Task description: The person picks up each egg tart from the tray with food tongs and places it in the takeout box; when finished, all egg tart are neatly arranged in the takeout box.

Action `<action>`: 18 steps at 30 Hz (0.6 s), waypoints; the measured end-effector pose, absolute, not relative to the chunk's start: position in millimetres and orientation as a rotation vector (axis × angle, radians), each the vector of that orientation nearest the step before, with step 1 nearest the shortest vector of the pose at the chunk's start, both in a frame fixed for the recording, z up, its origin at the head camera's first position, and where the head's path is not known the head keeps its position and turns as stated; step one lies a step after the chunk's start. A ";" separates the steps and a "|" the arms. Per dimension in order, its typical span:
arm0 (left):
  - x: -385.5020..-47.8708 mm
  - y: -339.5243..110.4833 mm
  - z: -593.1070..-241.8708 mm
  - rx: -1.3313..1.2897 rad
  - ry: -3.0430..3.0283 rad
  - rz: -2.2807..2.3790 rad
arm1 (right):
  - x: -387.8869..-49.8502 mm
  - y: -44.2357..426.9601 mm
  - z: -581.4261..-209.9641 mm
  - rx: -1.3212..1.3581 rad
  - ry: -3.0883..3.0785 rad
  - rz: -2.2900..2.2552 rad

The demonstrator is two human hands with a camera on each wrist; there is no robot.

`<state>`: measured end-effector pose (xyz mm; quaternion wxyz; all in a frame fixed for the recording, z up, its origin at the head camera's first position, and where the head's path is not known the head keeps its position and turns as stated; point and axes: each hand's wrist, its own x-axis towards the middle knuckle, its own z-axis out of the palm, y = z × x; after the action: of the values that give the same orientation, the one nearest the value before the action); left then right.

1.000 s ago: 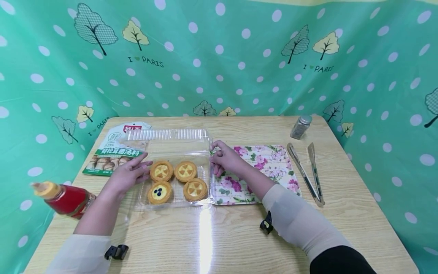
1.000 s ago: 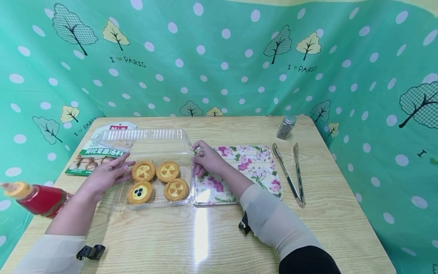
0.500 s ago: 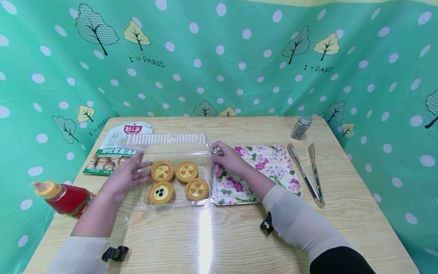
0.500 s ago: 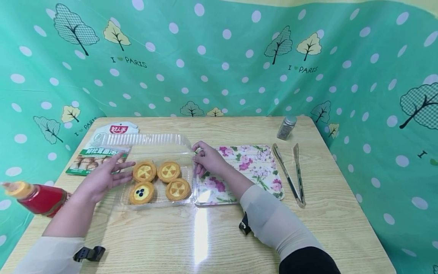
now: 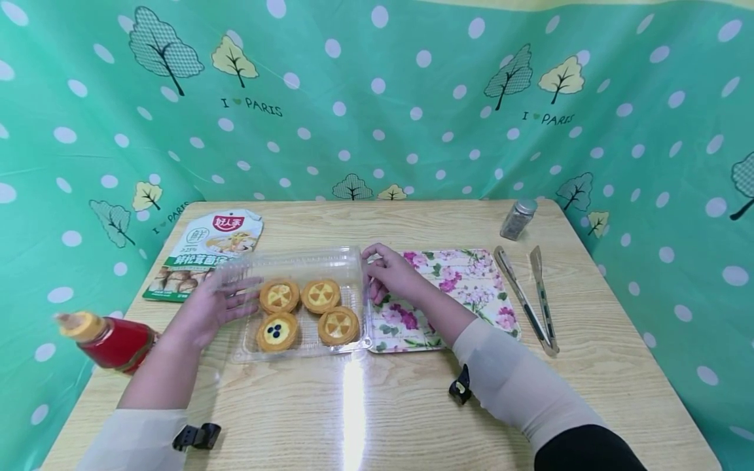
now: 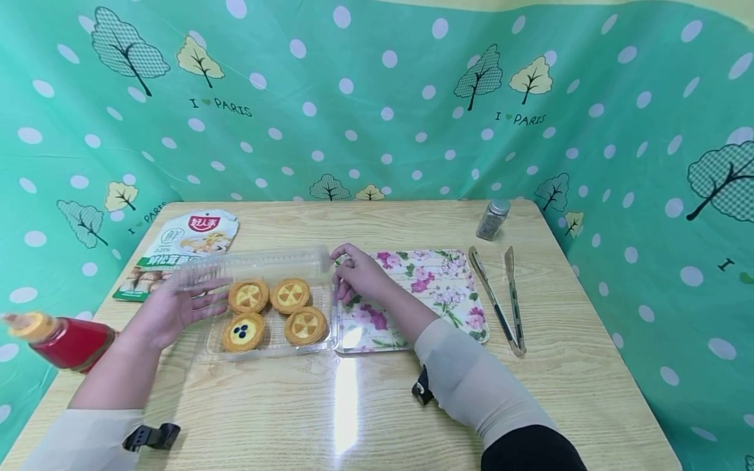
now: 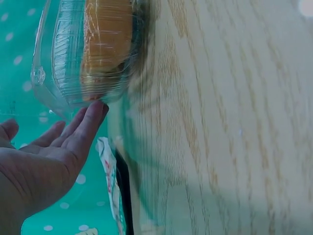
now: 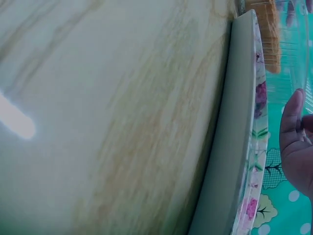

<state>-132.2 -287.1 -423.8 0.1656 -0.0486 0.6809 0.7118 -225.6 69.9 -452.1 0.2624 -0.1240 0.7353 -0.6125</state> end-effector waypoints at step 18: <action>-121.3 -283.2 -419.2 -0.165 2.087 1.846 | -220.9 79.4 -442.9 -0.205 1.860 -1.630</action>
<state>-121.3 -283.2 -419.2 0.1746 -0.0583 0.7362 0.6512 -220.9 79.4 -442.9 0.3240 -0.0781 0.7091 -0.6214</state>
